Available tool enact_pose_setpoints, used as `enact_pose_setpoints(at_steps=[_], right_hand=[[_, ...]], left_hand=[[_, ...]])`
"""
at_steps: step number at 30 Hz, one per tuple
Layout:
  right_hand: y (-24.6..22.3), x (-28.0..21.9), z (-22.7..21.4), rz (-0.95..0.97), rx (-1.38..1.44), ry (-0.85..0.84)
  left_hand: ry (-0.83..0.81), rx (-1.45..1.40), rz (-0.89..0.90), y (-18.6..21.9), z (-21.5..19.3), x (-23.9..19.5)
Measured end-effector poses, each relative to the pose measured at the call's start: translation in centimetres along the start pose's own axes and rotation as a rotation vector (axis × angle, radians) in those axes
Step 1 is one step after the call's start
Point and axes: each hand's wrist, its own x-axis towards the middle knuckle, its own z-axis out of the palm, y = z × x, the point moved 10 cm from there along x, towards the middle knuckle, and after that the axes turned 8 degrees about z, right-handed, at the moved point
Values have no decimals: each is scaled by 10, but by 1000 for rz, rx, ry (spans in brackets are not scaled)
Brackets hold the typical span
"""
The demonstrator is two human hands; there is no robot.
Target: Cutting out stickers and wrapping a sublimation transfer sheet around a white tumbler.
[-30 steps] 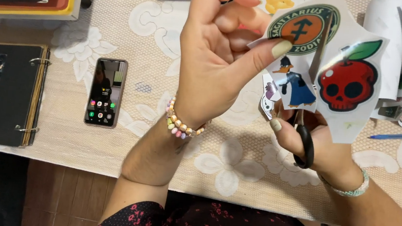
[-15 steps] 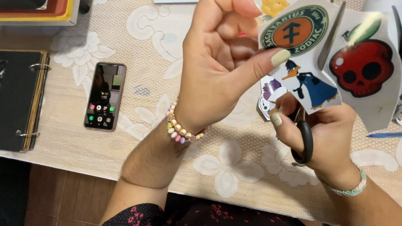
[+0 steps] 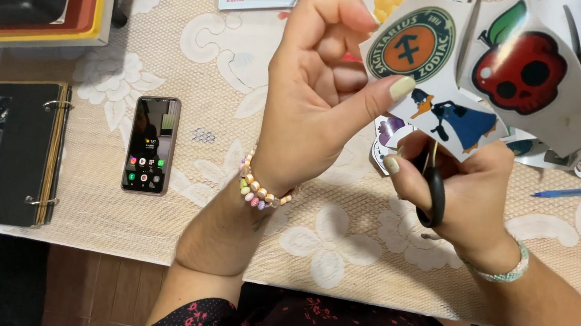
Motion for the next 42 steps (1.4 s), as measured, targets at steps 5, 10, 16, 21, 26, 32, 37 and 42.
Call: enact_pose_setpoints(at_steps=[5,10,16,21,26,32,37,42], right_hand=[[6,2,0,-17,23,-8],[64,-1,-2,139,-14,-113],[139,-4,16,348,82,-288],[131,-14,15,378,-121,-403],[150,-24,16,418,-210,-427],[173,-30,12,503,-194,-384],[172,-27,18,452,-148,-429],[186,-28,18,503,-4,-394]], left_hand=[[-24,-70,-31,-16,-2,1],[-166,-106,-290,-93,-11,-18],[13,-218,-421,-179,-52,-98],[-35,-14,-332,-179,-72,-87],[-71,49,-402,-179,-68,-91],[-144,25,-400,-176,-61,-89],[-174,31,-401,-187,-65,-89],[-125,-63,-500,-201,-68,-93]])
